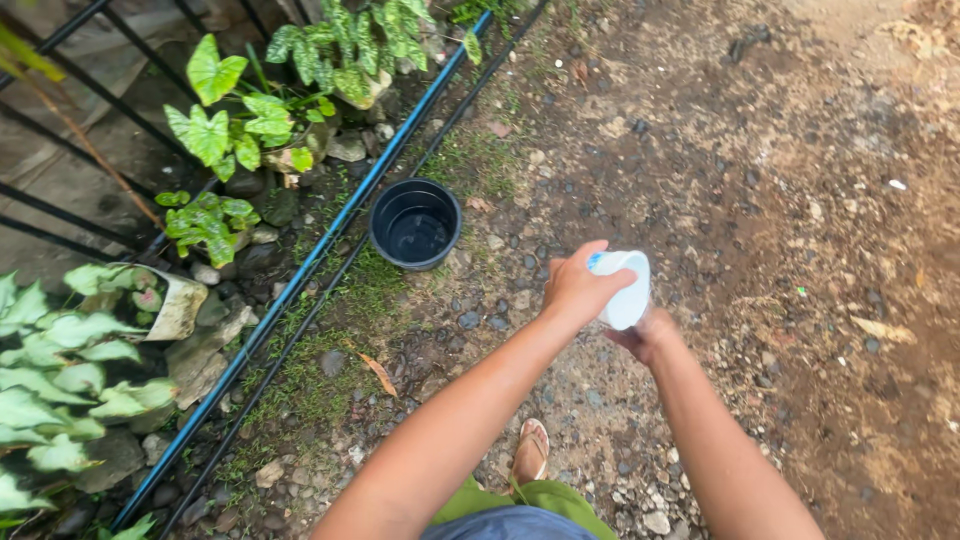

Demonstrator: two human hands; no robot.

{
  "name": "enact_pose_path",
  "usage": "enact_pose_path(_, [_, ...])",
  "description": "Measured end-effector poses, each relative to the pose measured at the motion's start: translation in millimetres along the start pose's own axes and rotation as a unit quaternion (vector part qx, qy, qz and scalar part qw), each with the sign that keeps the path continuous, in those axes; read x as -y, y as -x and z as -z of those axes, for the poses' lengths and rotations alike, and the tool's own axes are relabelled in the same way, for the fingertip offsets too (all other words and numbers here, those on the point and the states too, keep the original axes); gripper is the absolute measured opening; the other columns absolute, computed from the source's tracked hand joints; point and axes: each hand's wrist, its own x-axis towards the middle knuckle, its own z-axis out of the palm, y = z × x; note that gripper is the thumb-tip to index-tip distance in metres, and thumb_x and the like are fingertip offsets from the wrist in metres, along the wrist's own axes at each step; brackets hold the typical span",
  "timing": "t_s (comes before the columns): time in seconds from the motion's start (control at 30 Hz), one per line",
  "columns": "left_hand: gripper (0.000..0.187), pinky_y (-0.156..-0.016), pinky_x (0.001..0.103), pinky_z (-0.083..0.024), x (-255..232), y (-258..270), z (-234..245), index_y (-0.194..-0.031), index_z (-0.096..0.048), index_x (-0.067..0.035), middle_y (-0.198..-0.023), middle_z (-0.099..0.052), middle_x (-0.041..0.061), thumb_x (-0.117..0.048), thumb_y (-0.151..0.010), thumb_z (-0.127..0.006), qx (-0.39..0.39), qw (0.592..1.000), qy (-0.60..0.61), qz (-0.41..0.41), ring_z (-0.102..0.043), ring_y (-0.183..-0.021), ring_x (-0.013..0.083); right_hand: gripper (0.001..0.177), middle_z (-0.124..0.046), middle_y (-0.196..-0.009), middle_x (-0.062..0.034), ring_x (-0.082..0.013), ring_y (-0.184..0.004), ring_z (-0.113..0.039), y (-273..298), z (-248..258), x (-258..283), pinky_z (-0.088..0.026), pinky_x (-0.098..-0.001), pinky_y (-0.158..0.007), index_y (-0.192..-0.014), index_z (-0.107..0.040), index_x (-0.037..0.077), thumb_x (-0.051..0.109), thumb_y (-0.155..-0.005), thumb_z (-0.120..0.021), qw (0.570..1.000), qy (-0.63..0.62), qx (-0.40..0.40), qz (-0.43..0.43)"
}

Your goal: The person dips a cup into a bucket of water and pours the water onto various plants growing along a fence and in a garden bed.

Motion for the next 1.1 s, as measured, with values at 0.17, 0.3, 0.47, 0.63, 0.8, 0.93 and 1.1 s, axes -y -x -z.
enact_pose_path(0.17, [0.085,-0.103,0.038,-0.052,-30.4,-0.4,-32.6,-0.14,-0.064,-0.022,-0.129,-0.057,0.022,-0.053,-0.063,-0.081,0.022,0.999,0.021,-0.023,-0.064,-0.118,0.0358,0.037,-0.069,-0.121,-0.0075,-0.0251,-0.103,-0.067,18.4,28.8,24.1,-0.058,-0.0483,-0.081,-0.132,-0.06,0.017,0.037,-0.101,-0.054,0.999,0.01,-0.015,0.045])
enact_pose_path(0.3, [0.084,-0.09,0.041,-0.059,-44.8,-0.5,-56.6,-0.14,-0.062,-0.021,-0.133,-0.053,0.02,-0.047,-0.062,-0.081,0.07,0.996,0.061,0.015,-0.064,-0.116,0.0362,0.037,-0.073,-0.115,-0.0056,-0.0248,-0.1,-0.072,37.4,54.7,38.7,-0.064,-0.0455,-0.081,-0.128,-0.061,0.015,0.035,-0.098,-0.055,0.995,-0.075,0.051,0.048])
enact_pose_path(0.47, [0.084,-0.092,0.036,-0.057,-40.4,-5.0,-101.0,-0.136,-0.066,-0.01,-0.124,-0.072,0.02,-0.047,-0.063,-0.084,0.093,0.991,0.089,-0.047,-0.073,-0.11,0.0301,0.035,-0.073,-0.109,-0.0062,-0.0256,-0.095,-0.069,47.8,94.0,40.3,-0.059,-0.0427,-0.074,-0.124,-0.066,0.013,0.036,-0.099,-0.059,0.994,-0.003,0.062,0.085])
enact_pose_path(0.63, [0.085,-0.093,0.038,-0.057,-46.5,10.9,-136.8,-0.136,-0.065,-0.009,-0.122,-0.074,0.018,-0.051,-0.063,-0.082,0.151,0.984,0.084,-0.042,-0.074,-0.109,0.029,0.034,-0.071,-0.11,-0.0009,-0.02,-0.096,-0.069,60.4,133.3,29.9,-0.058,-0.0436,-0.072,-0.123,-0.064,0.021,0.042,-0.098,-0.054,0.998,-0.016,-0.009,0.066])
enact_pose_path(0.8, [0.086,-0.102,0.04,-0.05,-69.0,34.2,-172.7,-0.141,-0.062,-0.021,-0.132,-0.052,0.023,-0.047,-0.061,-0.082,0.175,0.984,-0.006,-0.044,-0.061,-0.117,0.0377,0.037,-0.068,-0.113,-0.0018,-0.0226,-0.1,-0.065,71.7,163.0,21.6,-0.052,-0.0502,-0.081,-0.127,-0.06,0.022,0.048,-0.101,-0.052,0.992,-0.027,-0.114,0.05])
enact_pose_path(0.93, [0.093,-0.108,0.042,-0.045,-81.9,54.5,-204.4,-0.147,-0.055,-0.023,-0.136,-0.044,0.022,-0.043,-0.061,-0.082,0.18,0.977,-0.031,-0.109,-0.051,-0.126,0.04,0.04,-0.072,-0.116,-0.0065,-0.0248,-0.105,-0.068,82.2,179.4,31.6,-0.056,-0.0459,-0.092,-0.127,-0.062,0.015,0.046,-0.103,-0.052,0.958,-0.269,0.051,0.087])
enact_pose_path(1.1, [0.096,-0.11,0.044,-0.044,-97.6,71.8,-235.7,-0.149,-0.053,-0.023,-0.138,-0.042,0.023,-0.04,-0.059,-0.083,0.199,0.964,-0.045,-0.171,-0.047,-0.129,0.042,0.047,-0.071,-0.126,-0.0099,-0.0275,-0.113,-0.071,87.4,214.5,26.7,-0.059,-0.0458,-0.099,-0.133,-0.062,0.012,0.044,-0.103,-0.045,0.866,-0.457,0.02,0.204])
